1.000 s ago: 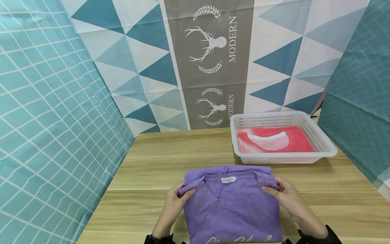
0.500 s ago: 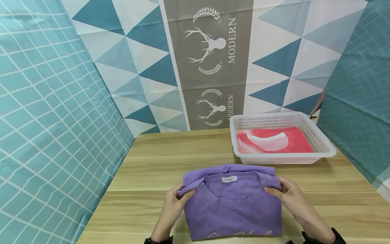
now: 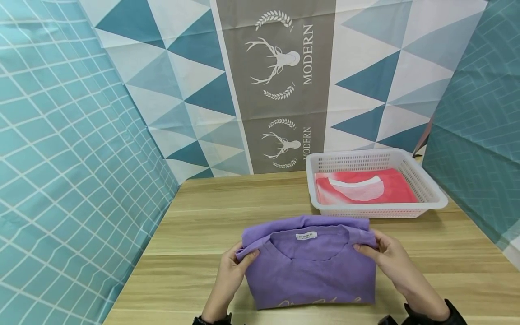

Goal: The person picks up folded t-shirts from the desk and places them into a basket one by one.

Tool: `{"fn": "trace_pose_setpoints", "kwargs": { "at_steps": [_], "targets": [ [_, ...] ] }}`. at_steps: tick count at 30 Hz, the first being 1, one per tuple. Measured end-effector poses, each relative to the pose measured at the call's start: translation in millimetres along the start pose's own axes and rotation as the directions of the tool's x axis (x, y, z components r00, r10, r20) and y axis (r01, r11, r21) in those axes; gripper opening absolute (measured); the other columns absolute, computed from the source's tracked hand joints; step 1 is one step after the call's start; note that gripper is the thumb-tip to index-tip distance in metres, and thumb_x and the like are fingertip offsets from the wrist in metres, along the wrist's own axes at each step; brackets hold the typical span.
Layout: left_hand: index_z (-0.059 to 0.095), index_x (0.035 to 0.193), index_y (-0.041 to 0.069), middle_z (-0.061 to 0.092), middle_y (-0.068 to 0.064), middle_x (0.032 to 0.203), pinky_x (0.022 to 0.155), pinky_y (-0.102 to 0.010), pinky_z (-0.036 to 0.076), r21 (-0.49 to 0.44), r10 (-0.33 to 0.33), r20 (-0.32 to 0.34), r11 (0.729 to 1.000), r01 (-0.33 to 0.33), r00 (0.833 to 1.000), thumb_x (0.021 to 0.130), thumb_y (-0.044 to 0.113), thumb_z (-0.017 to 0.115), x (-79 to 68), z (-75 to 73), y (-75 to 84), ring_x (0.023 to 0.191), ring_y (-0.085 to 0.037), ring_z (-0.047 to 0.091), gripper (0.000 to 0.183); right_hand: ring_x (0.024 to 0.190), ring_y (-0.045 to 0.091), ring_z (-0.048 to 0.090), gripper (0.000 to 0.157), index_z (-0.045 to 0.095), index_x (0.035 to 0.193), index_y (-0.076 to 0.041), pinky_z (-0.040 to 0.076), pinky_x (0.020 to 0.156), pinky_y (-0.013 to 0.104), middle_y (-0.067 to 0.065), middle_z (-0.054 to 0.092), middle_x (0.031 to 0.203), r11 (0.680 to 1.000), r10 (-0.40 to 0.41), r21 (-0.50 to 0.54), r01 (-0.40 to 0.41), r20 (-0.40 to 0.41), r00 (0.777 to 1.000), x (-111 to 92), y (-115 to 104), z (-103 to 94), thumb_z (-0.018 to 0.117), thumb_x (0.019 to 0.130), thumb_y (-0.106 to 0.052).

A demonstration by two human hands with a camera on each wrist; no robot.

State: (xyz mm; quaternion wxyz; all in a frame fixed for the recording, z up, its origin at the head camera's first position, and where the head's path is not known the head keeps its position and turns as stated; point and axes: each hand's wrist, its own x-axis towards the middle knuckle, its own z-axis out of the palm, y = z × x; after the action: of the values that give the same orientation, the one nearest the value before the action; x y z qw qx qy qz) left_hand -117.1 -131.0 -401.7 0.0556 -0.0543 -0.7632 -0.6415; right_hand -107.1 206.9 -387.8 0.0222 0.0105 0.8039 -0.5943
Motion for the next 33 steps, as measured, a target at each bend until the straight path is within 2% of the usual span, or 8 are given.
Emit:
{"fn": "trace_pose_setpoints", "kwargs": {
  "at_steps": [5, 10, 12, 14, 16, 18, 27, 33],
  "targets": [
    [0.065, 0.113, -0.005, 0.066, 0.021, 0.095, 0.083, -0.017, 0.051, -0.004, 0.043, -0.005, 0.999, -0.043, 0.999, 0.085, 0.003, 0.067, 2.1, 0.3, 4.3, 0.091, 0.003, 0.063, 0.029, 0.089, -0.012, 0.055, 0.026, 0.062, 0.115, -0.02, 0.047, 0.078, 0.013, -0.031, 0.06, 0.09, 1.0, 0.006, -0.012, -0.006, -0.013, 1.0, 1.2, -1.9, -3.7, 0.065, 0.09, -0.013],
    [0.064, 0.116, -0.006, 0.067, 0.021, 0.098, 0.085, -0.017, 0.052, -0.013, 0.036, -0.004, 0.999, -0.036, 0.999, 0.085, 0.002, 0.067, 5.3, 1.5, 7.7, 0.094, 0.004, 0.063, 0.032, 0.089, -0.012, 0.055, 0.028, 0.062, 0.112, -0.029, 0.047, 0.077, 0.012, -0.032, 0.061, 0.092, 0.999, -0.033, 0.0, 0.033, -0.018, 0.999, 2.2, -4.0, -8.4, 0.065, 0.09, -0.012],
    [0.064, 0.117, -0.005, 0.069, 0.013, 0.102, 0.085, -0.017, 0.052, -0.012, 0.031, -0.007, 0.999, -0.031, 1.0, 0.085, 0.002, 0.067, 6.6, 2.3, 9.1, 0.095, 0.004, 0.063, 0.033, 0.089, -0.011, 0.056, 0.03, 0.063, 0.111, -0.031, 0.046, 0.077, 0.012, -0.031, 0.062, 0.093, 0.997, -0.073, 0.014, 0.073, -0.022, 0.997, 2.7, -4.9, -10.4, 0.065, 0.09, -0.01],
    [0.064, 0.117, -0.005, 0.071, 0.0, 0.107, 0.085, -0.017, 0.052, -0.01, 0.029, -0.008, 1.0, -0.029, 1.0, 0.085, 0.002, 0.067, 7.9, 3.3, 11.1, 0.095, 0.004, 0.063, 0.032, 0.09, -0.011, 0.057, 0.032, 0.063, 0.111, -0.032, 0.046, 0.077, 0.011, -0.031, 0.063, 0.094, 0.994, -0.108, 0.028, 0.108, -0.029, 0.994, 4.0, -5.2, -12.8, 0.064, 0.09, -0.008],
    [0.064, 0.117, -0.005, 0.069, -0.013, 0.113, 0.086, -0.017, 0.052, -0.008, 0.025, -0.004, 1.0, -0.025, 1.0, 0.086, 0.003, 0.067, 9.7, 4.6, 13.5, 0.095, 0.004, 0.062, 0.032, 0.091, -0.012, 0.057, 0.031, 0.064, 0.111, -0.031, 0.046, 0.077, 0.01, -0.03, 0.064, 0.095, 0.99, -0.133, 0.038, 0.134, -0.039, 0.99, 5.4, -5.4, -15.6, 0.064, 0.09, -0.007],
    [0.064, 0.117, -0.005, 0.067, -0.02, 0.115, 0.086, -0.017, 0.052, -0.009, 0.027, -0.001, 1.0, -0.027, 1.0, 0.086, 0.003, 0.067, 12.0, 6.5, 16.5, 0.094, 0.004, 0.062, 0.032, 0.091, -0.012, 0.057, 0.031, 0.065, 0.108, -0.032, 0.046, 0.076, 0.009, -0.03, 0.064, 0.094, 0.987, -0.152, 0.041, 0.155, -0.057, 0.987, 6.7, -6.4, -18.1, 0.064, 0.09, -0.006],
    [0.065, 0.117, -0.003, 0.067, -0.024, 0.113, 0.084, -0.018, 0.052, -0.001, 0.109, 0.035, 0.994, -0.11, 0.993, 0.085, 0.002, 0.068, 28.7, 17.1, 27.1, 0.094, 0.002, 0.062, 0.032, 0.088, -0.011, 0.057, 0.031, 0.068, 0.102, -0.03, 0.045, 0.073, 0.008, -0.027, 0.066, 0.092, 0.971, -0.219, 0.074, 0.229, -0.122, 0.968, 9.9, -12.5, -33.9, 0.064, 0.089, -0.001],
    [0.067, 0.112, -0.001, 0.069, -0.022, 0.107, 0.08, -0.02, 0.053, 0.015, 0.143, 0.068, 0.989, -0.145, 0.987, 0.085, 0.005, 0.069, 39.3, 26.1, 35.3, 0.087, -0.001, 0.061, 0.028, 0.085, -0.011, 0.057, 0.031, 0.068, 0.098, -0.031, 0.044, 0.072, 0.007, -0.027, 0.066, 0.089, 0.97, -0.211, 0.089, 0.228, -0.165, 0.963, 11.1, -14.8, -44.7, 0.064, 0.089, -0.001]
  ]
}}
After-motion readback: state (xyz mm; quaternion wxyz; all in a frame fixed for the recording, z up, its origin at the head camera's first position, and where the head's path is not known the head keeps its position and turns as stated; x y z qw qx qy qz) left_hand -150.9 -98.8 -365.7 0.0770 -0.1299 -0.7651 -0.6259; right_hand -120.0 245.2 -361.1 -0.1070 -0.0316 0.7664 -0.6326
